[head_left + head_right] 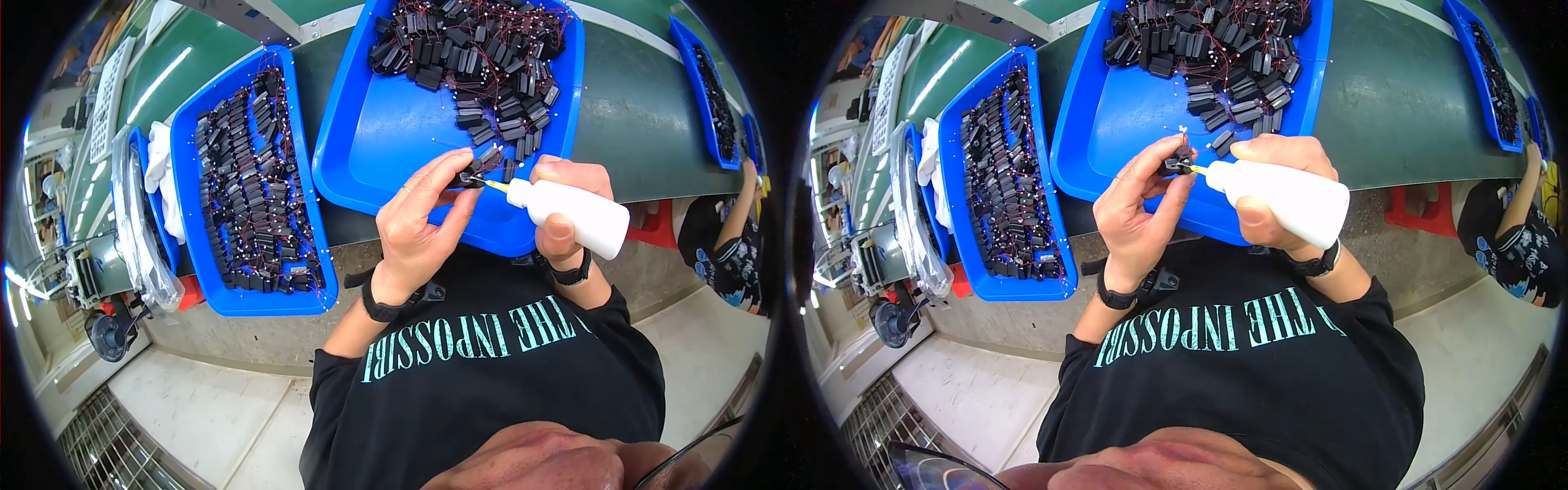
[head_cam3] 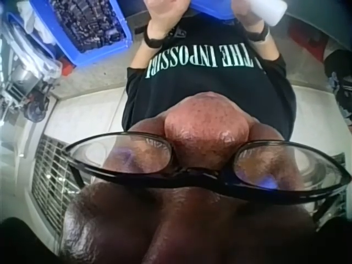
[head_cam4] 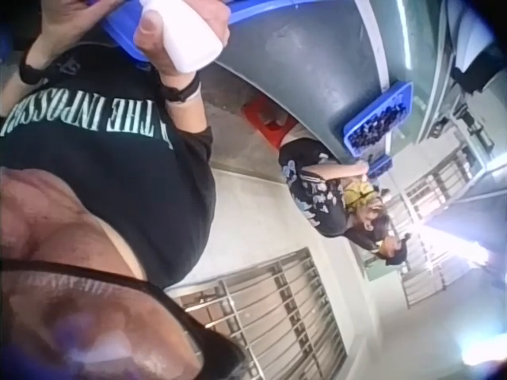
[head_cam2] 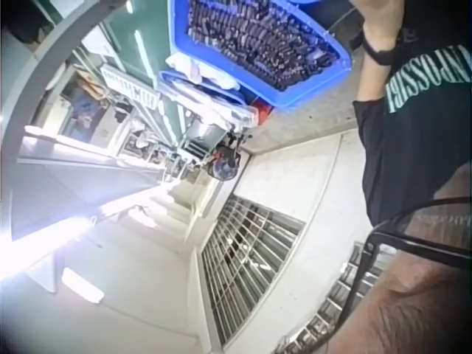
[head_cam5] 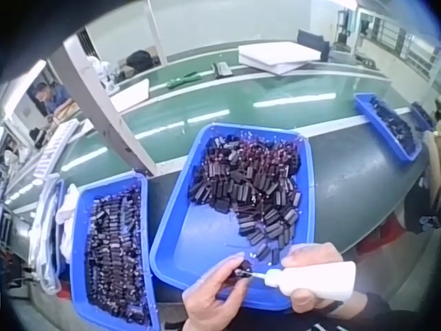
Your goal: The person picks up a black component from a blue tray, applies liquid from a white bottle to it, and places it into another blue tray. This process is repeated for several components, with the person occasionally rearranging items in the trays by hand.
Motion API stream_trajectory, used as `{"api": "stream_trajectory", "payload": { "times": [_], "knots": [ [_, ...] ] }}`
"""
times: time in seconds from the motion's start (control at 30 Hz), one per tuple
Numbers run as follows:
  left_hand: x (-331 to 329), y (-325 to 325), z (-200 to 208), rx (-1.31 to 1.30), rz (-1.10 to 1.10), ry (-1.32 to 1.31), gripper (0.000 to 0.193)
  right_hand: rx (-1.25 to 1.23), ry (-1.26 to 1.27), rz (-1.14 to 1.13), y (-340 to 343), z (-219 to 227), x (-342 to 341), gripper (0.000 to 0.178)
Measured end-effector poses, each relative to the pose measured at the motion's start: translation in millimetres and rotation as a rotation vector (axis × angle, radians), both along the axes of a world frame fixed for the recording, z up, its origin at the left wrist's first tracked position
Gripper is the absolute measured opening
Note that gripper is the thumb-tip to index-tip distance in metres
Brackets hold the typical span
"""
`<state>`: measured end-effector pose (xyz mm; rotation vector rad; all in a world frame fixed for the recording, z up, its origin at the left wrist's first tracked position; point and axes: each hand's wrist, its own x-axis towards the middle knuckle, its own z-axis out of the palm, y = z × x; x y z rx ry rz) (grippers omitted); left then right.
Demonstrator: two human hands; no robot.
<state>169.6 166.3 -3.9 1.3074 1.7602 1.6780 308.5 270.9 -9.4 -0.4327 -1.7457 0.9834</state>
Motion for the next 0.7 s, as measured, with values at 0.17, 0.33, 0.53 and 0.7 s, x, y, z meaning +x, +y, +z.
{"api": "stream_trajectory", "payload": {
  "times": [0.17,0.33,0.53,0.7],
  "knots": [
    [0.9,0.7,-1.0,0.011,0.003,-0.011,0.041,0.020,-0.035,-0.012,0.2,0.8,1.2,0.052],
    [0.9,0.1,-0.6,0.009,0.015,0.020,0.041,-0.032,0.066,0.120,3.2,0.4,3.0,0.045],
    [0.4,-0.1,-0.4,0.010,0.022,0.048,0.042,0.048,0.068,0.121,6.1,-3.1,2.6,0.045],
    [0.7,-0.1,-0.2,0.013,0.022,0.043,0.042,0.043,0.071,0.130,5.0,-3.9,2.6,0.045]
  ]
}}
